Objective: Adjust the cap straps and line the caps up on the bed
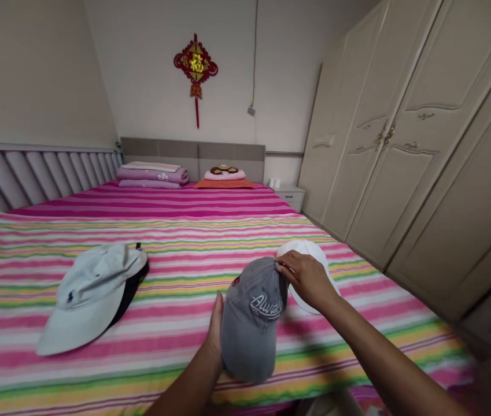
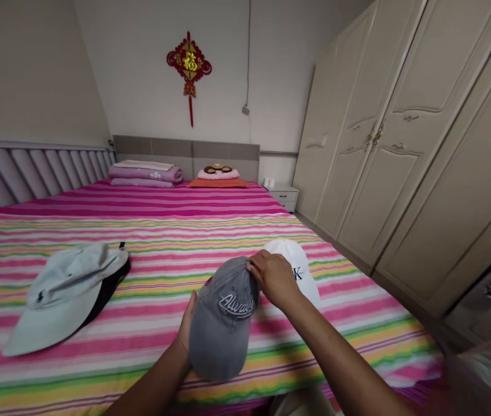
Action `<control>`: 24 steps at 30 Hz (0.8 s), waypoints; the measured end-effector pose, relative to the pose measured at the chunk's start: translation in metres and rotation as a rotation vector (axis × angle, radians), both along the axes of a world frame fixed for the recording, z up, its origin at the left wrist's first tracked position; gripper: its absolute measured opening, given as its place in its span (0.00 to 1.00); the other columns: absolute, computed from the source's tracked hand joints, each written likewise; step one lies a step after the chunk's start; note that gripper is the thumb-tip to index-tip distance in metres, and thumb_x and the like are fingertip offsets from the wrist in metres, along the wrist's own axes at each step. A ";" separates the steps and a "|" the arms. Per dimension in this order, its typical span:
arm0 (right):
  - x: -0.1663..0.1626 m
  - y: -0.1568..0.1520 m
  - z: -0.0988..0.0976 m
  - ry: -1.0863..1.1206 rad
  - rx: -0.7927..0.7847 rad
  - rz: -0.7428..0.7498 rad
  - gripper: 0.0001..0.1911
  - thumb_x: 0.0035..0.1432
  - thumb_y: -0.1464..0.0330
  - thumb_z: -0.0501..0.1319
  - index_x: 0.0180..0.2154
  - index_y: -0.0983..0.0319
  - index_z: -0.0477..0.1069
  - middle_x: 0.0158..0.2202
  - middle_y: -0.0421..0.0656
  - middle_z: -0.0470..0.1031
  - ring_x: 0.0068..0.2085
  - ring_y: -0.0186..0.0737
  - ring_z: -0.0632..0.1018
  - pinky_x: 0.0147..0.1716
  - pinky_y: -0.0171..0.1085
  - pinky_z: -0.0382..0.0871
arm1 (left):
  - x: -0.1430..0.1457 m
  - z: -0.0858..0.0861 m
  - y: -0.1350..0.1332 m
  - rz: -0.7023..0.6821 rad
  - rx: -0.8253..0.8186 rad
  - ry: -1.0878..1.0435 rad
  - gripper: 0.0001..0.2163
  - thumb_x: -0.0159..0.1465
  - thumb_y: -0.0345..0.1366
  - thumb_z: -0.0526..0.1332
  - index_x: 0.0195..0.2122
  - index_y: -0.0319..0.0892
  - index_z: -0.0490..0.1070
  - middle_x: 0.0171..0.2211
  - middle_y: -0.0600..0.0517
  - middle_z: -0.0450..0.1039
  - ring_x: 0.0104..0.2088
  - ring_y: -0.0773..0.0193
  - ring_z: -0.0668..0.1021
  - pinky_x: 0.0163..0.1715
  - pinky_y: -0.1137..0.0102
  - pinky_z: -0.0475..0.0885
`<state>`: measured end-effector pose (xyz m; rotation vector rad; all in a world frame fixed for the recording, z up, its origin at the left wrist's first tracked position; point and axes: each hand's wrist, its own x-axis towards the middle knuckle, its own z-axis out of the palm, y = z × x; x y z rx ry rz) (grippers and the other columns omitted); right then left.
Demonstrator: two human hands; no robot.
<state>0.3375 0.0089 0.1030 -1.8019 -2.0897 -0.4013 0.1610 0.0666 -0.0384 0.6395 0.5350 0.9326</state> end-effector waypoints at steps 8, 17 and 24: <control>0.015 0.038 0.013 -0.113 -0.016 -0.057 0.11 0.58 0.67 0.52 0.33 0.63 0.72 0.32 0.46 0.74 0.34 0.41 0.73 0.36 0.37 0.59 | 0.012 -0.003 0.029 -0.254 -0.084 -0.227 0.16 0.52 0.30 0.60 0.44 0.40 0.68 0.33 0.49 0.77 0.36 0.59 0.77 0.44 0.62 0.66; 0.001 0.110 0.020 -0.127 0.051 -0.033 0.13 0.60 0.66 0.49 0.34 0.64 0.70 0.34 0.47 0.73 0.38 0.41 0.72 0.38 0.38 0.59 | 0.036 0.001 0.066 -0.006 -0.108 -0.339 0.21 0.53 0.27 0.58 0.49 0.47 0.63 0.33 0.54 0.77 0.34 0.63 0.77 0.43 0.64 0.67; 0.007 0.130 -0.005 -0.009 -0.017 -0.114 0.12 0.59 0.66 0.50 0.42 0.64 0.66 0.40 0.45 0.71 0.41 0.40 0.72 0.39 0.42 0.64 | 0.043 -0.020 0.087 0.028 -0.172 -0.149 0.22 0.49 0.26 0.61 0.47 0.45 0.65 0.30 0.54 0.76 0.28 0.65 0.77 0.36 0.67 0.69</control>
